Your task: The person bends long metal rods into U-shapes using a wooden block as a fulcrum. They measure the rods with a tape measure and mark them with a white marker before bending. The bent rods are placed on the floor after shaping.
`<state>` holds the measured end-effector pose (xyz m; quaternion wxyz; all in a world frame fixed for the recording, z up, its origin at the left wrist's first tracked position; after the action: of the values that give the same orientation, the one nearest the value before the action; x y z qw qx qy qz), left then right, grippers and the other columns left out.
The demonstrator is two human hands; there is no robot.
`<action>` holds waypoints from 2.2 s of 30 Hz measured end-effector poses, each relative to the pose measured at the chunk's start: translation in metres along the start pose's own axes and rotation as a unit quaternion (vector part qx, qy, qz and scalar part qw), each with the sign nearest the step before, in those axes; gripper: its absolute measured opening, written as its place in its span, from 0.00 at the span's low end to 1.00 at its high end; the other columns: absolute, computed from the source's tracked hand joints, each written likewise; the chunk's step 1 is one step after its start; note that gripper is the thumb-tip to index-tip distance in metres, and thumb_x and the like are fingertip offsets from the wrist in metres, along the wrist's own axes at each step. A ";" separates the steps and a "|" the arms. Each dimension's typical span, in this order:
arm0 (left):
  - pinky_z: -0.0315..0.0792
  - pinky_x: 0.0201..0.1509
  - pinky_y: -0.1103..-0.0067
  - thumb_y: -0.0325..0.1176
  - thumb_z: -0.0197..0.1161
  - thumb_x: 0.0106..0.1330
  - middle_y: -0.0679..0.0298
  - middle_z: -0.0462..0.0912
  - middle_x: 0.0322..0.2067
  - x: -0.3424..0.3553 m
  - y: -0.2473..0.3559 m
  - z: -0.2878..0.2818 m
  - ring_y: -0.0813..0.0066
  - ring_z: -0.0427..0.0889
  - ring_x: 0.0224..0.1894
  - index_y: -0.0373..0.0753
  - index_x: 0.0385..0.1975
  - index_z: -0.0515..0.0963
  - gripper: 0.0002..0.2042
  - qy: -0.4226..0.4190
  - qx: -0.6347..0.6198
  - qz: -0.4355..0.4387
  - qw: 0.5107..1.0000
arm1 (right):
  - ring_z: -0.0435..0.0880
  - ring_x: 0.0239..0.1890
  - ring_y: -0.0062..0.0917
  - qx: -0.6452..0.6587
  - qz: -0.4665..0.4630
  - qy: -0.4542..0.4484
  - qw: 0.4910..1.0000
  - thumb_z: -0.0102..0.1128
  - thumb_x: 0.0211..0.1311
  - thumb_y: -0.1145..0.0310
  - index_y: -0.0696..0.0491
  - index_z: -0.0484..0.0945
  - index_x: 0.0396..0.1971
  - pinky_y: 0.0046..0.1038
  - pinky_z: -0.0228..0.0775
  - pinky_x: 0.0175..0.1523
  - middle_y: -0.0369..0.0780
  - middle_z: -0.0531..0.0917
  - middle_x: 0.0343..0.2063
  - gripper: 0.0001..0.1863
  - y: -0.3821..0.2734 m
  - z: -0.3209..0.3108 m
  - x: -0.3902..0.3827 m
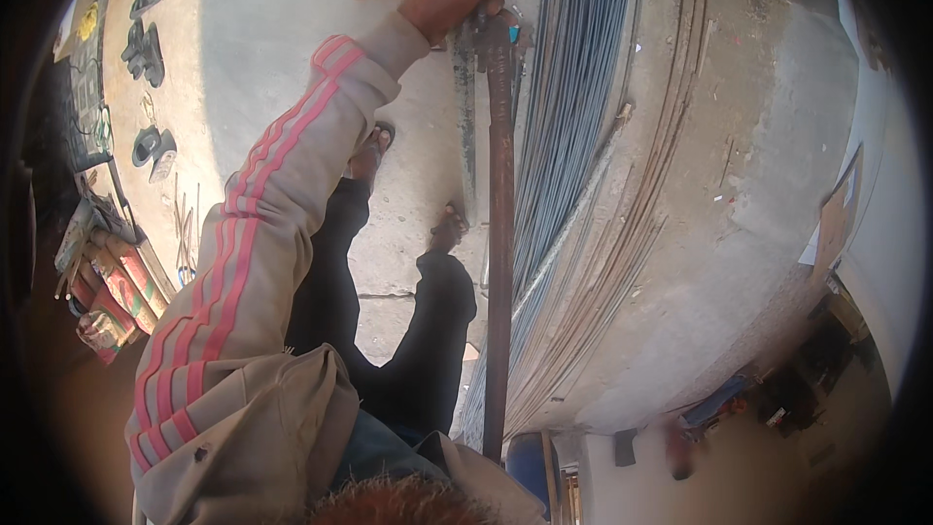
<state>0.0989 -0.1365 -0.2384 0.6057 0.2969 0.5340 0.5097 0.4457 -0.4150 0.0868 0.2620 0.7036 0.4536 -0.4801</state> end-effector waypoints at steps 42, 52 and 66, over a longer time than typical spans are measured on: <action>0.77 0.38 0.77 0.41 0.62 0.64 0.57 0.86 0.29 0.023 0.001 0.009 0.72 0.82 0.33 0.30 0.37 0.76 0.17 0.031 -0.019 -0.082 0.996 | 0.82 0.26 0.50 0.068 -0.041 0.150 0.986 0.63 0.62 0.54 0.56 0.80 0.26 0.45 0.72 0.30 0.50 0.81 0.20 0.18 0.098 0.073 0.065; 0.80 0.34 0.73 0.37 0.65 0.63 0.53 0.85 0.28 0.029 0.003 0.017 0.65 0.84 0.29 0.29 0.39 0.75 0.16 0.048 -0.021 -0.066 0.996 | 0.81 0.25 0.49 0.071 -0.051 0.166 0.982 0.62 0.60 0.58 0.54 0.76 0.22 0.45 0.71 0.30 0.49 0.79 0.17 0.16 0.116 0.101 0.116; 0.79 0.38 0.73 0.39 0.64 0.63 0.55 0.85 0.33 0.011 0.010 -0.017 0.67 0.84 0.33 0.33 0.44 0.75 0.17 0.082 -0.012 -0.084 0.993 | 0.81 0.24 0.48 0.083 -0.104 0.159 0.978 0.64 0.58 0.60 0.54 0.76 0.23 0.46 0.71 0.30 0.48 0.80 0.18 0.13 0.110 0.136 0.146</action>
<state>0.0788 -0.1265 -0.2376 0.6041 0.2005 0.5990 0.4859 0.5030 -0.5177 -0.1084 0.0760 0.7388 0.5190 -0.4230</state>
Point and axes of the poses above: each hand's wrist, its own x-axis towards the middle knuckle, its own z-axis out of the palm, y = z × x, the point moved 2 cm from there along x, towards the middle knuckle
